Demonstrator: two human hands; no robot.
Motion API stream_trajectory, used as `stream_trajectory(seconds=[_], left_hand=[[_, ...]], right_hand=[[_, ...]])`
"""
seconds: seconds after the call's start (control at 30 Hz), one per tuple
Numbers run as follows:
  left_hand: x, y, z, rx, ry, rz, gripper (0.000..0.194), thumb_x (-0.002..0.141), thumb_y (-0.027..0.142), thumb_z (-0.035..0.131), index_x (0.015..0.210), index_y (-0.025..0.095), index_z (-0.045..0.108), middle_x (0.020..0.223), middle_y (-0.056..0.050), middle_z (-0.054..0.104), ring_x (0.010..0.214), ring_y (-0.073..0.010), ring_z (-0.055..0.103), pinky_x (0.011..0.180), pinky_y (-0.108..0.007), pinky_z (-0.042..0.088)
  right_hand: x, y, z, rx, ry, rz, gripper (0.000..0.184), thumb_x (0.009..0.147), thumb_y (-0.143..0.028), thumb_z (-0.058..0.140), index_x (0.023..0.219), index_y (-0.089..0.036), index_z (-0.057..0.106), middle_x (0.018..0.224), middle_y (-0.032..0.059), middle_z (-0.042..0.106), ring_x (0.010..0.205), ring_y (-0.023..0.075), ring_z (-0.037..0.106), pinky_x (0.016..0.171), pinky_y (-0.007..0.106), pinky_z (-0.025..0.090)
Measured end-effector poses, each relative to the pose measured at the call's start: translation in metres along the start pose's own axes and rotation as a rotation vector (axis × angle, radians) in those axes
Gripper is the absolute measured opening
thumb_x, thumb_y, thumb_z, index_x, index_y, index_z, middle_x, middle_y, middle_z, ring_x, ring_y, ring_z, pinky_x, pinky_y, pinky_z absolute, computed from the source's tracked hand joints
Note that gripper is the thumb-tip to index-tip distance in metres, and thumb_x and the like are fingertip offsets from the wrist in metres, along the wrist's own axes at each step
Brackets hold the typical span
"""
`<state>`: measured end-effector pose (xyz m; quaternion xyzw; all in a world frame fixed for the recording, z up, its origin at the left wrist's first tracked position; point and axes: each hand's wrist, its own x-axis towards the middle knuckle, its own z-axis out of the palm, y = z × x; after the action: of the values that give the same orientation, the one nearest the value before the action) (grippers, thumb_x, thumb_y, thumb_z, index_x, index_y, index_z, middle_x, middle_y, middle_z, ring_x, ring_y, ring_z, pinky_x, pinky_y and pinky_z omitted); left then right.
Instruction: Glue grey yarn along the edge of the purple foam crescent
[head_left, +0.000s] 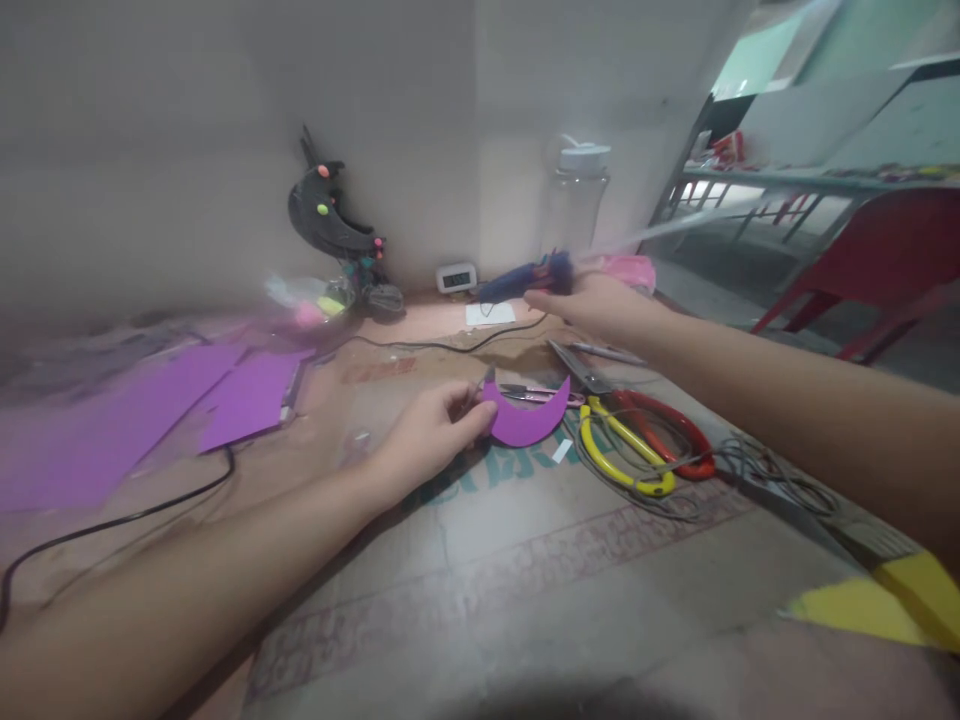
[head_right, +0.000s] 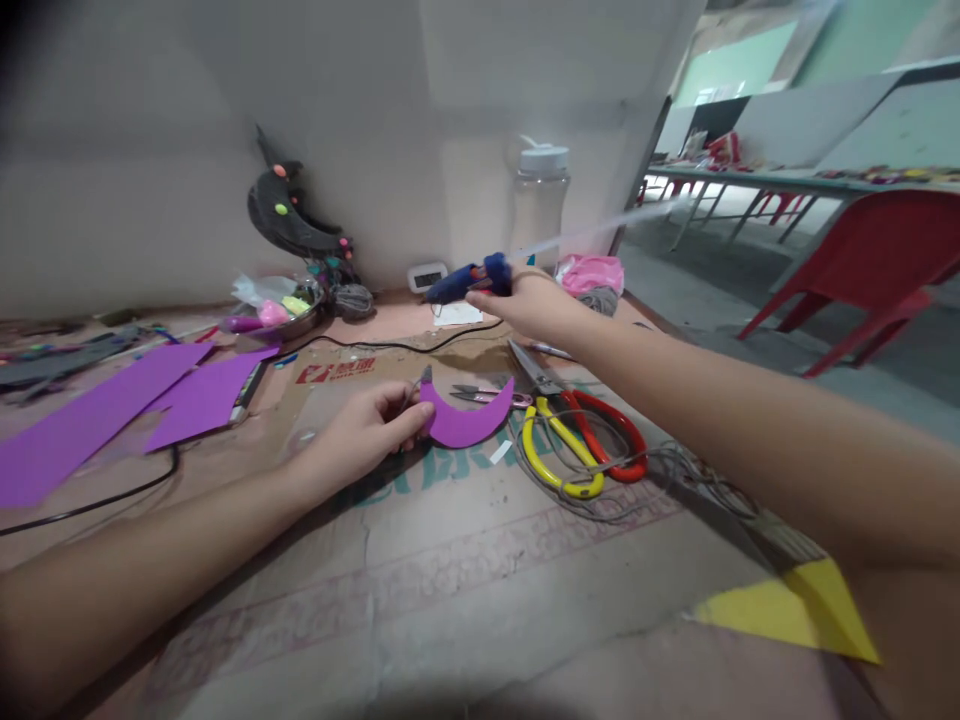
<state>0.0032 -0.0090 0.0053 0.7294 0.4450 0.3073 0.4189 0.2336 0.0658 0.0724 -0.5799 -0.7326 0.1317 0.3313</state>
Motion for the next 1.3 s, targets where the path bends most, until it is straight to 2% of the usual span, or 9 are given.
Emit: stream_trajectory(seconds=[0.23, 0.5, 0.63, 0.8, 0.87, 0.93, 1.03, 1.13, 1.3], left_hand=[[-0.001, 0.001, -0.001, 0.007, -0.022, -0.006, 0.028, 0.089, 0.04, 0.054, 0.073, 0.018, 0.053, 0.063, 0.003, 0.055, 0.056, -0.0104, 0.052, 0.052, -0.021, 0.037], [0.001, -0.003, -0.001, -0.077, -0.032, -0.021, 0.027, 0.089, 0.041, 0.056, 0.074, 0.018, 0.055, 0.063, 0.003, 0.055, 0.055, -0.0101, 0.053, 0.051, -0.021, 0.039], [0.002, -0.007, -0.001, -0.125, 0.004, -0.001, 0.029, 0.09, 0.042, 0.056, 0.073, 0.018, 0.053, 0.063, 0.003, 0.055, 0.054, -0.0096, 0.052, 0.053, -0.022, 0.04], [0.001, -0.001, -0.002, -0.128, 0.168, 0.017, 0.031, 0.091, 0.043, 0.055, 0.073, 0.019, 0.05, 0.056, 0.005, 0.054, 0.051, -0.0092, 0.05, 0.053, -0.022, 0.039], [0.001, 0.002, -0.003, -0.159, 0.205, 0.017, 0.031, 0.091, 0.043, 0.054, 0.072, 0.019, 0.048, 0.055, 0.005, 0.054, 0.049, -0.0088, 0.05, 0.052, -0.022, 0.039], [0.001, 0.004, -0.004, -0.212, 0.212, 0.006, 0.03, 0.09, 0.043, 0.056, 0.074, 0.019, 0.048, 0.056, 0.005, 0.056, 0.048, -0.0091, 0.051, 0.051, -0.021, 0.04], [0.002, 0.004, -0.004, -0.273, 0.209, -0.006, 0.028, 0.088, 0.044, 0.058, 0.08, 0.018, 0.052, 0.064, 0.002, 0.063, 0.053, -0.0108, 0.056, 0.054, -0.022, 0.044], [0.002, 0.004, -0.005, -0.274, 0.225, 0.007, 0.028, 0.087, 0.044, 0.061, 0.083, 0.017, 0.054, 0.073, -0.002, 0.069, 0.061, -0.0123, 0.061, 0.06, -0.023, 0.048], [0.001, 0.007, -0.007, -0.272, 0.254, 0.017, 0.026, 0.087, 0.042, 0.06, 0.085, 0.017, 0.057, 0.075, -0.001, 0.067, 0.06, -0.0103, 0.059, 0.058, -0.022, 0.047]], right_hand=[[0.079, 0.04, 0.041, -0.02, -0.077, 0.071, 0.037, 0.082, -0.031, 0.068, 0.114, -0.015, 0.065, 0.106, 0.0119, 0.072, 0.097, 0.0246, 0.065, 0.087, 0.035, 0.049], [0.089, 0.061, 0.045, -0.096, -0.131, 0.097, 0.032, 0.082, -0.031, 0.066, 0.108, -0.013, 0.068, 0.095, 0.0112, 0.073, 0.088, 0.023, 0.066, 0.082, 0.035, 0.051], [0.078, 0.057, 0.03, -0.156, -0.118, 0.065, 0.026, 0.085, -0.032, 0.063, 0.098, -0.011, 0.07, 0.098, 0.0141, 0.073, 0.096, 0.0262, 0.065, 0.089, 0.034, 0.047], [0.032, 0.043, 0.012, -0.118, 0.066, -0.047, 0.039, 0.096, -0.032, 0.042, 0.127, -0.012, 0.057, 0.129, 0.0139, 0.063, 0.114, 0.022, 0.059, 0.096, 0.032, 0.043], [0.001, 0.03, 0.007, -0.059, 0.279, -0.171, 0.033, 0.095, -0.033, 0.043, 0.113, -0.015, 0.063, 0.116, 0.0112, 0.068, 0.107, 0.0219, 0.061, 0.092, 0.032, 0.045], [-0.033, 0.012, 0.001, -0.079, 0.345, -0.282, 0.028, 0.093, -0.032, 0.042, 0.1, -0.018, 0.066, 0.101, 0.0093, 0.07, 0.097, 0.0219, 0.063, 0.086, 0.032, 0.046], [-0.078, -0.02, -0.004, -0.108, 0.051, -0.389, 0.024, 0.091, -0.034, 0.044, 0.094, -0.024, 0.066, 0.089, 0.0054, 0.07, 0.082, 0.02, 0.063, 0.076, 0.031, 0.047], [-0.101, -0.041, -0.002, -0.128, -0.263, -0.339, 0.025, 0.091, -0.034, 0.046, 0.1, -0.025, 0.067, 0.086, 0.0031, 0.071, 0.074, 0.018, 0.063, 0.067, 0.028, 0.044], [-0.101, -0.04, 0.015, -0.146, -0.522, -0.255, 0.052, 0.089, -0.039, 0.053, 0.137, -0.02, 0.051, 0.125, 0.0129, 0.066, 0.102, 0.0256, 0.065, 0.079, 0.033, 0.046]])
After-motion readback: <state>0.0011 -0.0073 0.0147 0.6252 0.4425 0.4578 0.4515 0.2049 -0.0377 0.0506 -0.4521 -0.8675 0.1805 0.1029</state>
